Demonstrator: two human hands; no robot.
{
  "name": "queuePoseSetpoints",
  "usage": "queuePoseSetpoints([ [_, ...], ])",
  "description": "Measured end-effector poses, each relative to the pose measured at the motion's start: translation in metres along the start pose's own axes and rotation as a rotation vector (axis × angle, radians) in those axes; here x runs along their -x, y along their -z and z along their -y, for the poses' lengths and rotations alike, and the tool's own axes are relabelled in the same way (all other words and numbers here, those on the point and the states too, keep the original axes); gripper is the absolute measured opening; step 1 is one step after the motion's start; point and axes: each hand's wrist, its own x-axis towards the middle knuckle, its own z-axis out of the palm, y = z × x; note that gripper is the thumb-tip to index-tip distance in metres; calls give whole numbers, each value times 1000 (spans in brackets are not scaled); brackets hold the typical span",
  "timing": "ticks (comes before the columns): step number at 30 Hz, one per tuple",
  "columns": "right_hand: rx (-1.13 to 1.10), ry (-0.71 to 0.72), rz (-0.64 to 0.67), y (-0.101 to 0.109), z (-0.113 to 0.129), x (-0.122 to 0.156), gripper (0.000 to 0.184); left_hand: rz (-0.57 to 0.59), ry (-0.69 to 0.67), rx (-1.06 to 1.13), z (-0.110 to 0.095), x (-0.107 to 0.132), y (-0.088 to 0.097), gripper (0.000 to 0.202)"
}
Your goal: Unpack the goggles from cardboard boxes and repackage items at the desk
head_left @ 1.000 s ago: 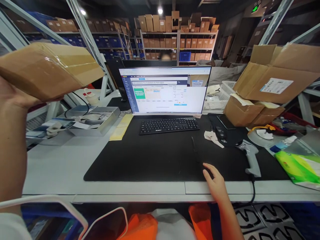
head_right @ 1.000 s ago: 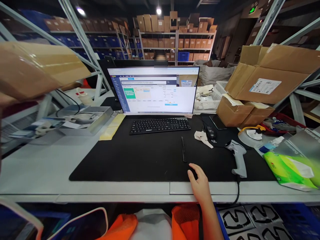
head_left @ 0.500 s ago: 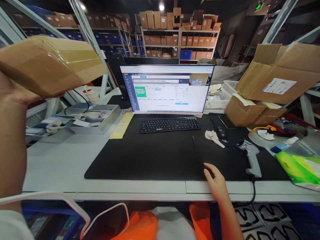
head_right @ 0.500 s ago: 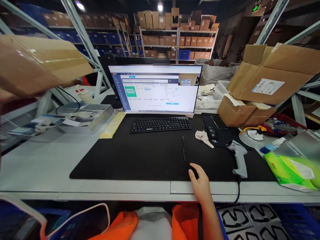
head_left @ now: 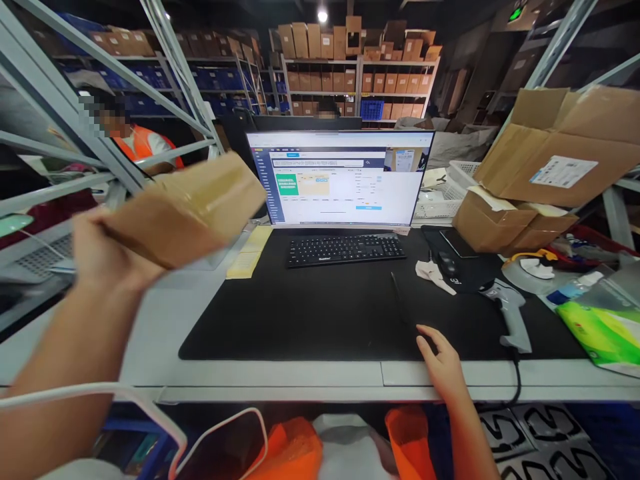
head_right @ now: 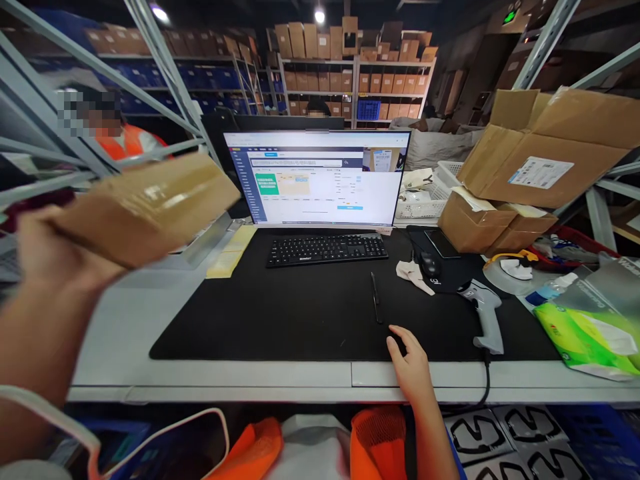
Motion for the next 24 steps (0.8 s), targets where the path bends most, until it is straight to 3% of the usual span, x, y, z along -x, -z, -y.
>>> queuePoseSetpoints([
  [1, 23, 6, 23, 1, 1, 0, 53, 95, 197, 188, 10, 26, -7, 46],
  [2, 52, 12, 58, 2, 3, -1, 54, 110, 347, 325, 20, 53, -14, 46],
  [4, 130, 4, 167, 5, 10, -9, 58, 34, 658, 488, 38, 102, -26, 43],
  [6, 235, -47, 286, 9, 23, -24, 61, 55, 944, 539, 53, 143, -36, 37],
  [9, 494, -135, 373, 8, 49, -62, 62, 135, 1161, 555, 72, 180, -47, 32],
  [12, 748, -168, 371, -3, 72, -99, 53, 244, 1257, 554, 86, 186, -52, 33],
  [15, 783, -154, 361, -19, 81, -116, 39, 314, 1222, 542, 100, 176, -52, 35],
  [20, 661, -172, 334, -21, 68, -115, 22, 113, 902, 411, 114, 163, -45, 29],
  [22, 565, -219, 341, -11, 59, -112, 23, 141, 680, 327, 113, 158, -38, 37],
  [24, 456, -266, 371, -1, 51, -105, 23, 308, 322, 149, 104, 150, -31, 48],
])
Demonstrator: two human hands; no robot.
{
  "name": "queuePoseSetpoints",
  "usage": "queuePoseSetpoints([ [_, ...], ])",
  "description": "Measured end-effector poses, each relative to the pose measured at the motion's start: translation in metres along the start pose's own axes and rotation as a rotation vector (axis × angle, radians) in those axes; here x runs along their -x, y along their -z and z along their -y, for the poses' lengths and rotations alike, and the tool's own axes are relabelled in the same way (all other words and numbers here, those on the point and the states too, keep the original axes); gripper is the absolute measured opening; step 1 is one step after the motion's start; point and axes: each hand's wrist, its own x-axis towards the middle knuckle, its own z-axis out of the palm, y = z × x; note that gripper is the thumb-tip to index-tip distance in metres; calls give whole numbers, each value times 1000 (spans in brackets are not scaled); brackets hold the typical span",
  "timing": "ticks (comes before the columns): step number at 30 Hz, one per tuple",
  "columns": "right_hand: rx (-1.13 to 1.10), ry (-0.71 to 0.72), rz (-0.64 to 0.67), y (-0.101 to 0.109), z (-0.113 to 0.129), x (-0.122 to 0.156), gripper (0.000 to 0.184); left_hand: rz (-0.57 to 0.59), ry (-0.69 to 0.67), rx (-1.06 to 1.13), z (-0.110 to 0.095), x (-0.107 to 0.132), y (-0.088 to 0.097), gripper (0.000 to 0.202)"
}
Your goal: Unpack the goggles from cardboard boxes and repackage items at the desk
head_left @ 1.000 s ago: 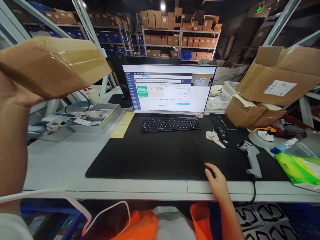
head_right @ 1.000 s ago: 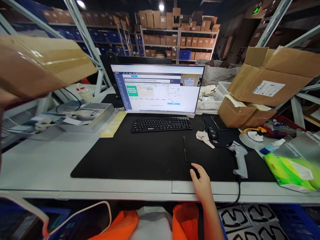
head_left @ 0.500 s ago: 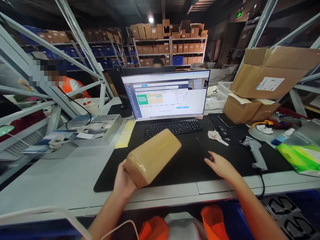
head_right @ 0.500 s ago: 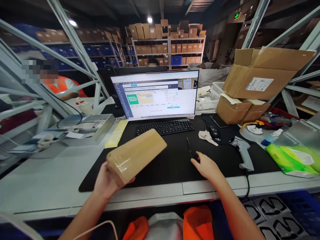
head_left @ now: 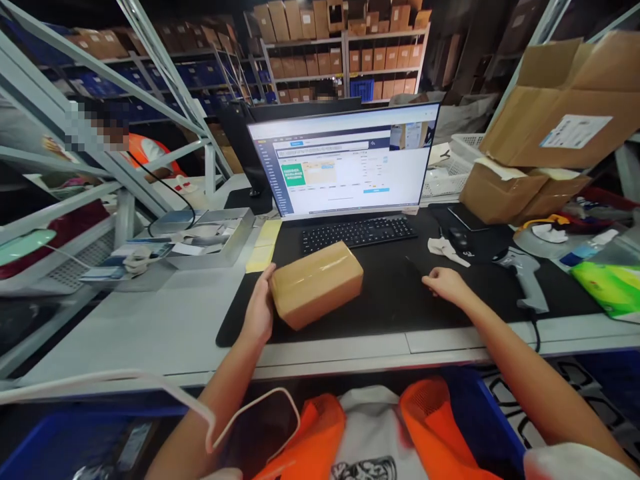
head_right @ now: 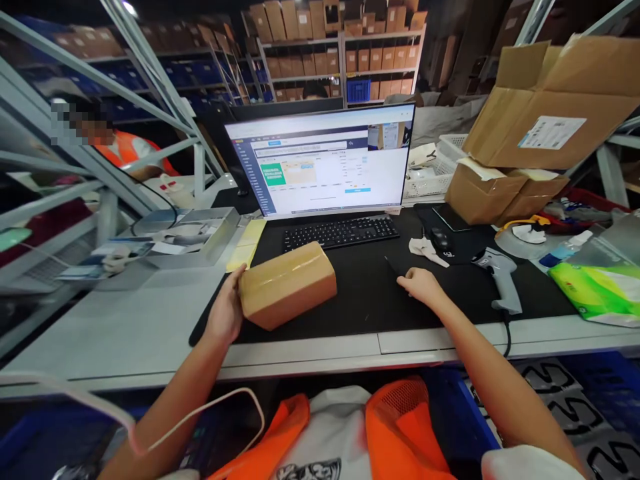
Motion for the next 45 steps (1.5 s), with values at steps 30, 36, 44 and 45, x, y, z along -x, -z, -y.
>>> queuePoseSetpoints([
  [30, 57, 1299, -196, -8, 81, 53, 32, 443, -611, -1413, -27, 51, -77, 89],
  [36, 59, 1380, -230, -4, 83, 30, 31, 320, -677, -1346, -11, 49, -79, 76],
  [44, 10, 1318, -276, 6, 84, 1, 30, 253, -797, -1243, -1, 47, -80, 61],
  [45, 10, 1328, -282, 6, 86, 1, 30, 244, -823, -1224, 0, 47, -80, 59],
])
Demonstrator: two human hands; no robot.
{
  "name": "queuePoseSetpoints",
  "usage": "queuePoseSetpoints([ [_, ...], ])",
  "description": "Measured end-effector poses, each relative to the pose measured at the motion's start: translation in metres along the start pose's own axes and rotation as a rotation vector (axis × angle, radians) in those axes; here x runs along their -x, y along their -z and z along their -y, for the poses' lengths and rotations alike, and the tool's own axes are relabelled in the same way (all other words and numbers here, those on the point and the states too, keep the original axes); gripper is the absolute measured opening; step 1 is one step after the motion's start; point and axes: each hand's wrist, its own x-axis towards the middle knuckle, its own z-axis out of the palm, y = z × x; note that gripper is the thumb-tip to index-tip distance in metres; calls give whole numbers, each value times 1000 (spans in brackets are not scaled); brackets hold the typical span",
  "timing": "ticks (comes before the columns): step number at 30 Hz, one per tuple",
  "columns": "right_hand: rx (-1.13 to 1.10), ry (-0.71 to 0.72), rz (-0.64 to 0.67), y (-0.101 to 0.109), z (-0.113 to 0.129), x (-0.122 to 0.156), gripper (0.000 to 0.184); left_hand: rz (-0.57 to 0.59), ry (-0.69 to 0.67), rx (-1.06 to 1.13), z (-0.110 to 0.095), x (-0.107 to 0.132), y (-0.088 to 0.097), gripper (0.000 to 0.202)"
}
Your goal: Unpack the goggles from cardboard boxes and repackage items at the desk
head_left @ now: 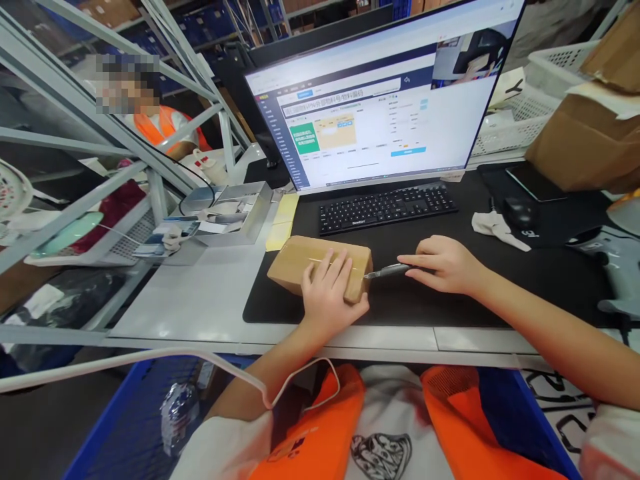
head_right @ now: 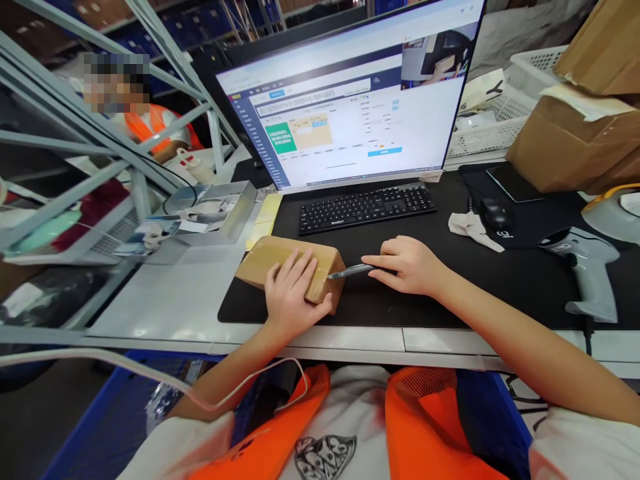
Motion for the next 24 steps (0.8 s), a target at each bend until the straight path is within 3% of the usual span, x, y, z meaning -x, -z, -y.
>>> queuePoseSetpoints([
  [4, -5, -11, 30, -6, 2, -5, 33, -57, -36, -14, 1, 0, -1, 55],
  [7, -19, -81, 94, -6, -20, -5, 37, -46, -29, -30, 2, -1, -1, 54],
  [9, 56, -282, 74, -1, -50, 0, 41, -40, -25, -29, 3, 0, -1, 54],
  [12, 239, -712, -15, 7, -95, 13, 44, -47, -26, -19, 2, 1, -1, 54],
  [14, 227, -862, -36, 8, -107, 19, 45, -51, -20, -11, 1, 1, -2, 54],
  [16, 119, -906, -37, 4, -100, 17, 46, -55, -15, -4, -1, 0, -4, 54],
  [19, -72, -877, -43, -11, -71, 0, 44, -81, -26, 47, 7, 0, -4, 57],
  [22, -320, -817, -14, -28, -41, -22, 45, -82, -11, 228, 35, 14, 8, 65],
  [24, -507, -811, 55, -41, -26, -31, 48, -143, 136, 431, 64, 32, 26, 74],
])
